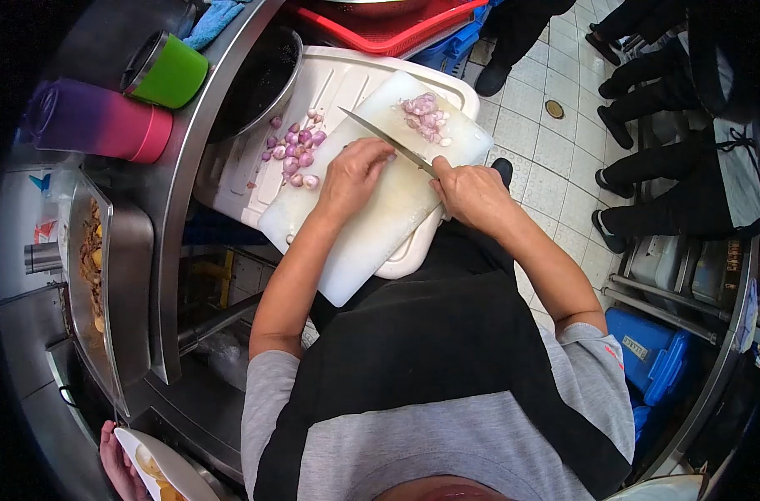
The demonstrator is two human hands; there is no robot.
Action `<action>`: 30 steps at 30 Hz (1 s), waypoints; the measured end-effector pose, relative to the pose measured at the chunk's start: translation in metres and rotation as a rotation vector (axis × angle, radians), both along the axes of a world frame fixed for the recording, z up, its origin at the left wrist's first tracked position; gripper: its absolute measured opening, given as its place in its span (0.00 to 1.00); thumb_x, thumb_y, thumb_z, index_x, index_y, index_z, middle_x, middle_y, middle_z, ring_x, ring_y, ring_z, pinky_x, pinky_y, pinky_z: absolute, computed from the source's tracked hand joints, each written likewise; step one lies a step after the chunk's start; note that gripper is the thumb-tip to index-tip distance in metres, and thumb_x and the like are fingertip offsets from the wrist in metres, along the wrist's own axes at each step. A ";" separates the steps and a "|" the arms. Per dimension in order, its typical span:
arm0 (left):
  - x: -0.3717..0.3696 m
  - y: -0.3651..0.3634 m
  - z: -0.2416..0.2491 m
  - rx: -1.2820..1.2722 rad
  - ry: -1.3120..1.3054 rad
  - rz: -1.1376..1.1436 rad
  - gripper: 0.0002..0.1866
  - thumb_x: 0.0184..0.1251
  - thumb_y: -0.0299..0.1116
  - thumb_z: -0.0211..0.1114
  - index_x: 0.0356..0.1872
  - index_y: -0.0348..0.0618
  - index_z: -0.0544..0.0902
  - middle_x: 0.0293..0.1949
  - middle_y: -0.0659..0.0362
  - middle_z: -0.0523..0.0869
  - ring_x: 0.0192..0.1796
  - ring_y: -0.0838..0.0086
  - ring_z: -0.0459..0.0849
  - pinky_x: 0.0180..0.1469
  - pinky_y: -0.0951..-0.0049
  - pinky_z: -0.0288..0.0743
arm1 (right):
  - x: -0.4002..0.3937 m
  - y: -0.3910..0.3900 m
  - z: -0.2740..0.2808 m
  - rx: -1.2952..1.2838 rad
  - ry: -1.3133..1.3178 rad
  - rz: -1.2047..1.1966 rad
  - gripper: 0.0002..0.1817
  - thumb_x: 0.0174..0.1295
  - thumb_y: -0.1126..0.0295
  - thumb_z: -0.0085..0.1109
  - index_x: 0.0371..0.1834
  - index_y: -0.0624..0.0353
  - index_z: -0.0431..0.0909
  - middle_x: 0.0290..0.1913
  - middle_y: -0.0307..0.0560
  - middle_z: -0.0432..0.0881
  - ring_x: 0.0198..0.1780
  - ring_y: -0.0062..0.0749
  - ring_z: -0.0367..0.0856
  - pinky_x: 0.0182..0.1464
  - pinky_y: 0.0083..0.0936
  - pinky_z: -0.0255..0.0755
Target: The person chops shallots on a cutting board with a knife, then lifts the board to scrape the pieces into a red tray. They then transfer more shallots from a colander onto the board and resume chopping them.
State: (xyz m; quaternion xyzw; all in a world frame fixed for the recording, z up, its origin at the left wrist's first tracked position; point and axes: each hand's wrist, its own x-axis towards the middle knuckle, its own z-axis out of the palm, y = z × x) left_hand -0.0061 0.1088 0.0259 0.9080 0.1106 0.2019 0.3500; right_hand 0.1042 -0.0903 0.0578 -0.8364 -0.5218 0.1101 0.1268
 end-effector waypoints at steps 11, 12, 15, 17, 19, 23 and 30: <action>0.008 -0.003 -0.016 0.239 -0.138 -0.023 0.08 0.55 0.21 0.70 0.37 0.39 0.87 0.40 0.54 0.89 0.43 0.61 0.87 0.46 0.65 0.81 | 0.002 0.012 0.022 -0.156 0.028 0.047 0.09 0.67 0.69 0.48 0.43 0.66 0.71 0.28 0.61 0.85 0.33 0.55 0.87 0.34 0.49 0.80; 0.007 -0.003 -0.016 0.235 -0.139 -0.022 0.08 0.55 0.21 0.70 0.37 0.39 0.87 0.40 0.54 0.89 0.43 0.61 0.87 0.46 0.65 0.81 | 0.003 0.014 0.014 -0.160 0.027 0.047 0.09 0.67 0.69 0.48 0.43 0.66 0.71 0.28 0.61 0.85 0.33 0.55 0.87 0.34 0.49 0.80; 0.006 -0.004 -0.014 0.235 -0.143 -0.005 0.08 0.55 0.21 0.71 0.36 0.39 0.87 0.39 0.55 0.89 0.42 0.61 0.87 0.45 0.66 0.81 | 0.008 0.022 -0.005 -0.029 0.000 0.062 0.13 0.71 0.63 0.51 0.43 0.65 0.68 0.25 0.59 0.84 0.31 0.56 0.86 0.32 0.48 0.78; 0.006 -0.004 -0.016 0.227 -0.188 0.014 0.05 0.55 0.22 0.69 0.33 0.40 0.87 0.37 0.57 0.88 0.41 0.62 0.86 0.44 0.64 0.80 | 0.010 0.025 0.007 -0.080 -0.012 0.087 0.14 0.71 0.63 0.50 0.42 0.65 0.68 0.25 0.60 0.83 0.31 0.55 0.86 0.32 0.49 0.78; 0.006 -0.004 -0.017 0.227 -0.193 0.014 0.05 0.55 0.22 0.69 0.33 0.40 0.87 0.37 0.57 0.88 0.41 0.62 0.86 0.44 0.64 0.80 | 0.008 0.023 0.027 -0.133 -0.016 0.093 0.14 0.71 0.63 0.50 0.42 0.65 0.68 0.25 0.60 0.83 0.31 0.56 0.86 0.32 0.49 0.78; 0.006 -0.003 -0.019 0.227 -0.201 0.003 0.05 0.54 0.22 0.69 0.33 0.41 0.86 0.37 0.57 0.88 0.41 0.62 0.86 0.45 0.64 0.80 | 0.004 0.025 0.014 -0.121 0.011 0.062 0.14 0.71 0.62 0.51 0.42 0.66 0.68 0.26 0.61 0.84 0.31 0.56 0.86 0.33 0.50 0.78; 0.005 -0.004 -0.016 0.237 -0.169 0.004 0.08 0.53 0.20 0.70 0.35 0.41 0.86 0.38 0.56 0.89 0.42 0.62 0.87 0.46 0.65 0.80 | 0.002 0.027 0.036 -0.231 0.049 0.069 0.11 0.68 0.68 0.48 0.43 0.67 0.70 0.30 0.63 0.85 0.36 0.57 0.87 0.37 0.48 0.80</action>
